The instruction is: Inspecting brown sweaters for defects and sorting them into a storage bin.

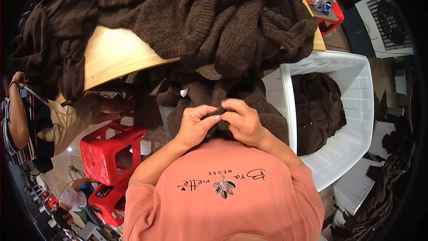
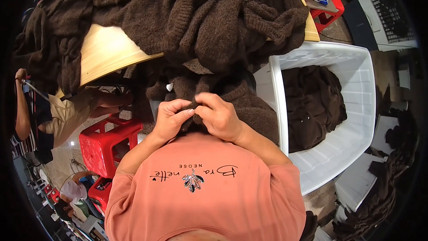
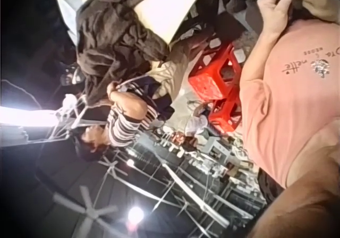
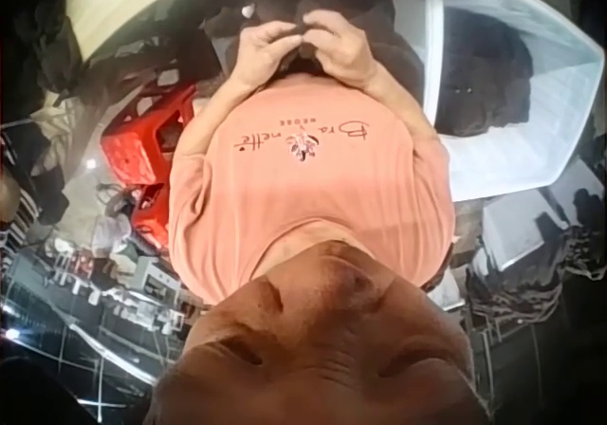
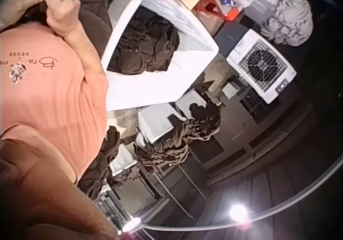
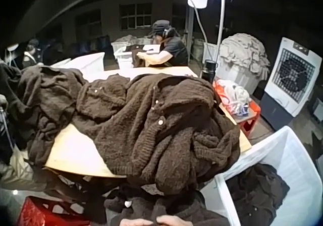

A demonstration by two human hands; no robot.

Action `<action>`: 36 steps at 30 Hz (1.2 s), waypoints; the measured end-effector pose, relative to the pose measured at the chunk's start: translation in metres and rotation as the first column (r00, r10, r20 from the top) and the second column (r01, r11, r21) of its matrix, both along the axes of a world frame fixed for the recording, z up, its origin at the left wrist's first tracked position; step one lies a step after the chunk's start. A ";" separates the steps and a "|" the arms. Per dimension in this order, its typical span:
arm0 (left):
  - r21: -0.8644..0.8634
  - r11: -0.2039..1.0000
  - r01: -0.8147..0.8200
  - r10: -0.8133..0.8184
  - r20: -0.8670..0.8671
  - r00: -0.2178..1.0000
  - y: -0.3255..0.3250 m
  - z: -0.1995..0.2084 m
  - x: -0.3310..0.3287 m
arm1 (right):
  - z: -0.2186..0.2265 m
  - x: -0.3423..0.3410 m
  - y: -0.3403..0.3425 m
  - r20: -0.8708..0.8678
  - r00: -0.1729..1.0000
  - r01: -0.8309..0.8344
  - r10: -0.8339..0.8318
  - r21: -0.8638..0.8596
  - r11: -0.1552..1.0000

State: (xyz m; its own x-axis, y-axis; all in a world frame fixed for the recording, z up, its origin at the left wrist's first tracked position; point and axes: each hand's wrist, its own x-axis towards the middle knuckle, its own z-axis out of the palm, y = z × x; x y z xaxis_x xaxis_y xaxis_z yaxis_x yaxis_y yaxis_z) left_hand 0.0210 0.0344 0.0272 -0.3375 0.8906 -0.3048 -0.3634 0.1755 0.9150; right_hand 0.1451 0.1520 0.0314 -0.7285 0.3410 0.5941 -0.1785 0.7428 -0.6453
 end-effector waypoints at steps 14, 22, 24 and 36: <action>0.368 0.926 0.080 0.260 -0.779 0.571 0.007 0.016 0.004 | 0.002 0.006 0.004 0.205 0.973 -0.004 0.106 -0.442 0.897; 0.470 0.860 0.199 0.374 -0.845 0.382 0.006 0.017 0.005 | 0.007 0.002 0.002 0.108 0.992 0.080 -0.062 -0.166 0.983; 0.481 0.844 0.237 0.377 -0.846 0.376 0.006 0.017 0.006 | 0.004 0.001 -0.001 0.061 0.993 0.104 -0.098 -0.101 0.989; -0.360 0.910 0.205 -0.405 -0.877 0.258 0.021 -0.082 0.005 | 0.013 0.028 0.018 0.223 0.975 -0.015 0.000 0.064 0.998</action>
State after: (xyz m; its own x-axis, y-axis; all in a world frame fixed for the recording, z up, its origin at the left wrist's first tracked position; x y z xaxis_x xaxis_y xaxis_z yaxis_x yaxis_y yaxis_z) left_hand 0.0258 0.0553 -0.0547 -0.1922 0.9738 -0.1215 0.8061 0.2272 0.5464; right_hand 0.1728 0.1702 0.0446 -0.8475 0.3015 0.4368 -0.0410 0.7833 -0.6203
